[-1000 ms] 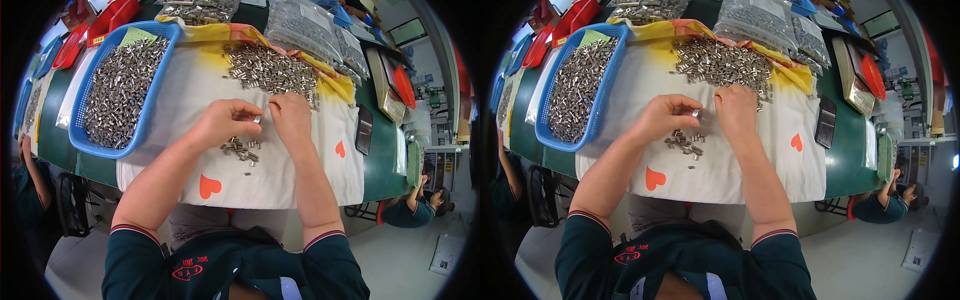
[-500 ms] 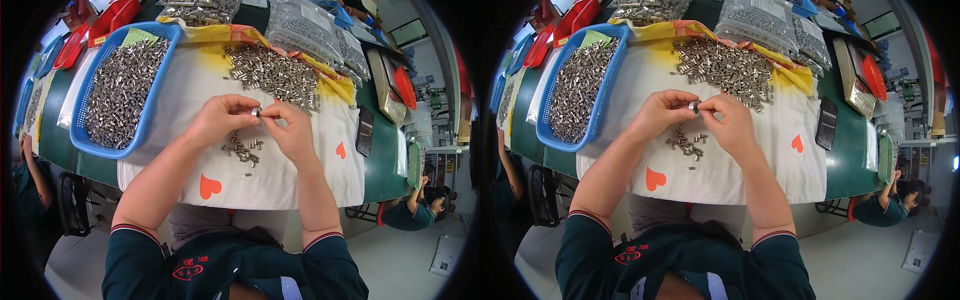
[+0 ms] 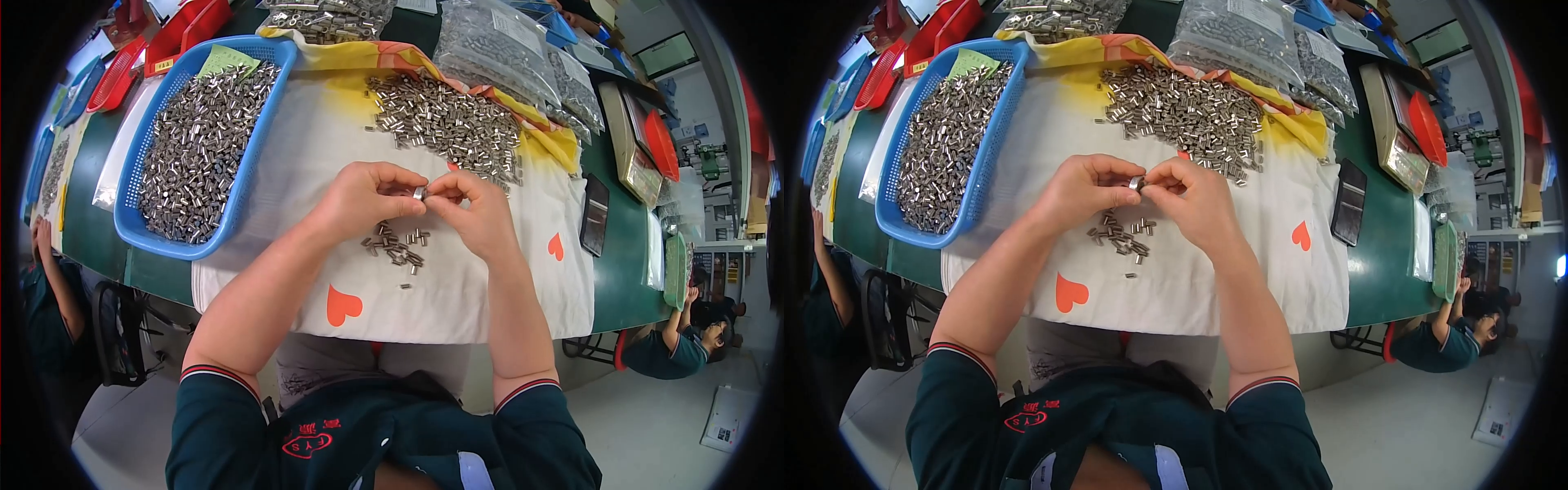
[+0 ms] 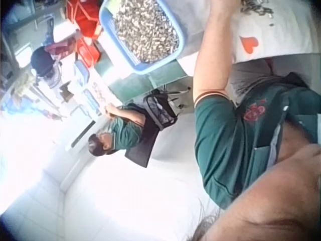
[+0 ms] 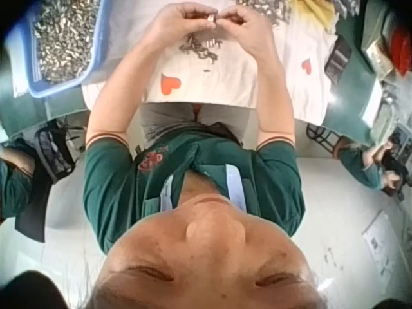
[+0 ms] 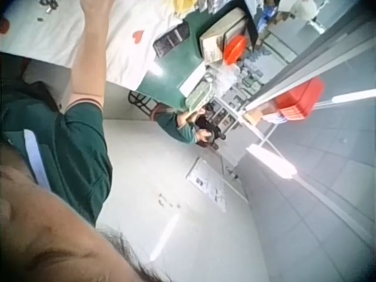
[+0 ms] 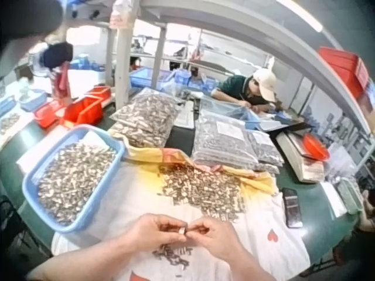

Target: The worker is manually assembling small metal hardware components by inserting pins into circular metal housings at a factory workstation.

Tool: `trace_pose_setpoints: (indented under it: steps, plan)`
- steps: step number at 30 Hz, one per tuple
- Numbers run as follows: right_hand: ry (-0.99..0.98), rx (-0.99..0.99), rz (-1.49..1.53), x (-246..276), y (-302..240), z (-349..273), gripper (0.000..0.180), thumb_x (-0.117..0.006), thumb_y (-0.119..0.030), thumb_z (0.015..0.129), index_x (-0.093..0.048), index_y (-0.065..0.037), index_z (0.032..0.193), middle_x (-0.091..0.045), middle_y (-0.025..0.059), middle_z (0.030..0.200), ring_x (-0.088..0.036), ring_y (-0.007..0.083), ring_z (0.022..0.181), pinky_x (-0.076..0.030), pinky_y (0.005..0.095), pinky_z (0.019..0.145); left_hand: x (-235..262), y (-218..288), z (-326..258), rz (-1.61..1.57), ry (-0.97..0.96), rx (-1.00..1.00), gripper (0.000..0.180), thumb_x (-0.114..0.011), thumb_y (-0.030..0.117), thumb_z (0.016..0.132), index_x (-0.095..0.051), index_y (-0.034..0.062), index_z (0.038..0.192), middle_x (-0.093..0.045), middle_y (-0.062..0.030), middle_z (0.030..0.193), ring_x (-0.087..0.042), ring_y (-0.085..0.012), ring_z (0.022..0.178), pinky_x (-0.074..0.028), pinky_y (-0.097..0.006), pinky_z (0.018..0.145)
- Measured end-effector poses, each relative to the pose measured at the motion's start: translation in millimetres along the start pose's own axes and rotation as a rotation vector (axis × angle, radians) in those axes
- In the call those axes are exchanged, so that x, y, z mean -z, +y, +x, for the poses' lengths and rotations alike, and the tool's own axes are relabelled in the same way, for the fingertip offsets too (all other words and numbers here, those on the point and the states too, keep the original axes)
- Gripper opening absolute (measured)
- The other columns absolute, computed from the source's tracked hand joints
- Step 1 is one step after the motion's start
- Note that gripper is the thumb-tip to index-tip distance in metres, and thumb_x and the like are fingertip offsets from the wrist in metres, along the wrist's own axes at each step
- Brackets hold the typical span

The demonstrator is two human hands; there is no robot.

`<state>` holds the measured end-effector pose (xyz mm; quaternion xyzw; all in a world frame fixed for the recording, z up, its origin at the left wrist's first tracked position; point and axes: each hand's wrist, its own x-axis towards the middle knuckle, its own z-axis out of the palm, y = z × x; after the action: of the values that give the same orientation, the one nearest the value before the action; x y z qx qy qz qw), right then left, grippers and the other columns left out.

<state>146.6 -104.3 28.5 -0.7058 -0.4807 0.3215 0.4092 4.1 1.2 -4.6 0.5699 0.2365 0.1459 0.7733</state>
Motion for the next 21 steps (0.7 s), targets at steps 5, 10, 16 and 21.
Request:
trace_pose_setpoints:
  steps: [5,10,16,21]
  plan:
    - [0.241,-0.059,-0.143,19.0,17.0,12.3,0.011,-0.061,-0.007,0.073,-0.062,-0.002,0.084,-0.059,0.0009,0.074,-0.052,0.008,0.066,-0.043,0.0227,0.062,-3.4,0.1,0.4,0.076,-0.027,0.039,0.03,-0.069,0.004,0.072,-0.06,-0.003,0.099,-0.061,-0.0031,0.081,-0.056,-0.006,0.074,-0.047,-0.02,0.067]
    - [0.322,0.18,-0.651,11.4,28.3,21.4,0.009,-0.062,-0.012,0.07,-0.061,-0.003,0.074,-0.059,0.0111,0.072,-0.055,0.0275,0.07,-0.043,0.0379,0.067,-4.2,-0.3,-0.3,0.092,-0.034,0.016,0.03,-0.069,0.005,0.071,-0.06,-0.003,0.099,-0.06,-0.0019,0.079,-0.054,-0.0057,0.072,-0.046,-0.02,0.066]
    - [0.29,0.273,-0.82,-0.5,30.9,18.9,0.009,-0.062,-0.01,0.069,-0.061,-0.003,0.073,-0.058,0.0119,0.072,-0.054,0.0281,0.07,-0.042,0.0393,0.067,-1.9,-2.1,-0.5,0.093,-0.044,0.011,0.031,-0.069,0.004,0.072,-0.059,-0.0033,0.1,-0.06,-0.002,0.081,-0.054,-0.0058,0.072,-0.046,-0.02,0.066]
    - [0.271,0.167,-0.443,0.1,15.5,7.6,0.006,-0.059,-0.006,0.072,-0.061,-0.002,0.076,-0.06,0.0096,0.074,-0.056,0.0219,0.067,-0.042,0.0345,0.075,0.2,-1.8,0.8,-0.003,-0.025,0.008,0.031,-0.065,0.001,0.074,-0.057,-0.0033,0.103,-0.061,-0.0039,0.086,-0.056,-0.0073,0.076,-0.047,-0.02,0.068]
